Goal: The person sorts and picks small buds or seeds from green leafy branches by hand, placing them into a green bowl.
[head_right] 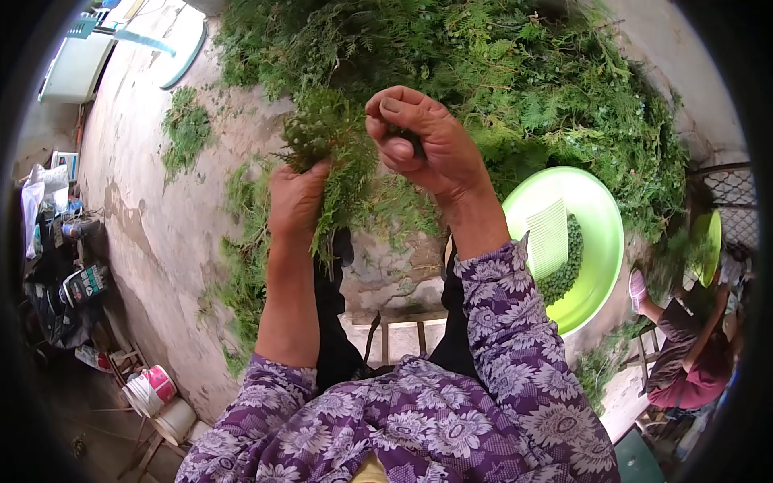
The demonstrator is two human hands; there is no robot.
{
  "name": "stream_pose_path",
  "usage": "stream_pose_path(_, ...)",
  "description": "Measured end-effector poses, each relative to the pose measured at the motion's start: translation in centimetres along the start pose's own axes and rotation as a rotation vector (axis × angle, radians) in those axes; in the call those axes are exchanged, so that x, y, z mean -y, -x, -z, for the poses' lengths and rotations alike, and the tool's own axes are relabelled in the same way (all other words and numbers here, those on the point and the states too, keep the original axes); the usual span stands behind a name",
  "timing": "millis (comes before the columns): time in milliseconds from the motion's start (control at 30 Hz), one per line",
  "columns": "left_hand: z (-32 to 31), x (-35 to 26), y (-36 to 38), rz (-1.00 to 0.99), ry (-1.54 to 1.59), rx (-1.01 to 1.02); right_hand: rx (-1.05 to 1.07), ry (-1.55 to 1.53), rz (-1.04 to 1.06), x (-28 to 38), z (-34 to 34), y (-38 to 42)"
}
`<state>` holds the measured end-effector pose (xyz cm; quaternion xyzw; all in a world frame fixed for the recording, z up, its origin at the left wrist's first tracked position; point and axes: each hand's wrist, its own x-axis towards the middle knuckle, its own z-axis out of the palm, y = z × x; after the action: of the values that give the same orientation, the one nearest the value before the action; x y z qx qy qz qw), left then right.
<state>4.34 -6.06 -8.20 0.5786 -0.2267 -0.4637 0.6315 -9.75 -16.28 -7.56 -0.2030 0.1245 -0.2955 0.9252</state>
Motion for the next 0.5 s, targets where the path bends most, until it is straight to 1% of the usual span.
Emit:
stream_pose_path(67,0.0,0.1,0.0,0.032,-0.066,0.024,-0.067,0.261,0.008,0.0,-0.5,0.0)
stream_pose_path(100,0.0,0.2,0.0,0.032,-0.068,0.022,-0.065,0.259,0.007,-0.3,-0.6,0.0)
stream_pose_path(167,0.0,0.4,0.0,0.009,-0.016,0.056,-0.174,0.734,0.0,-0.9,-1.0,-0.1)
stream_pose_path(200,-0.2,0.5,0.0,0.009,-0.016,0.056,-0.174,0.734,0.0,-1.3,-1.2,-0.1)
stream_pose_path(267,-0.5,0.9,0.0,-0.022,-0.037,0.039,-0.162,1.039,0.11,-1.8,-1.6,-0.2)
stream_pose_path(300,-0.6,1.0,0.0,-0.022,-0.037,0.038,-0.146,1.098,0.126,-2.2,-0.9,-0.3)
stream_pose_path(333,-0.6,1.2,-0.1,-0.022,-0.117,0.037,-0.145,1.097,0.125,-2.4,-0.8,-0.3)
stream_pose_path(367,-0.6,1.3,-0.1,-0.021,-0.196,0.036,-0.144,1.167,0.155,-2.7,-0.8,-0.3)
stream_pose_path(400,-0.7,1.4,-0.1,-0.02,-0.197,0.037,-0.143,1.235,0.186,-2.8,-0.9,-0.3)
stream_pose_path(500,-0.7,1.5,0.0,-0.02,-0.167,0.066,-0.157,1.24,0.247,-3.0,-0.8,-0.3)
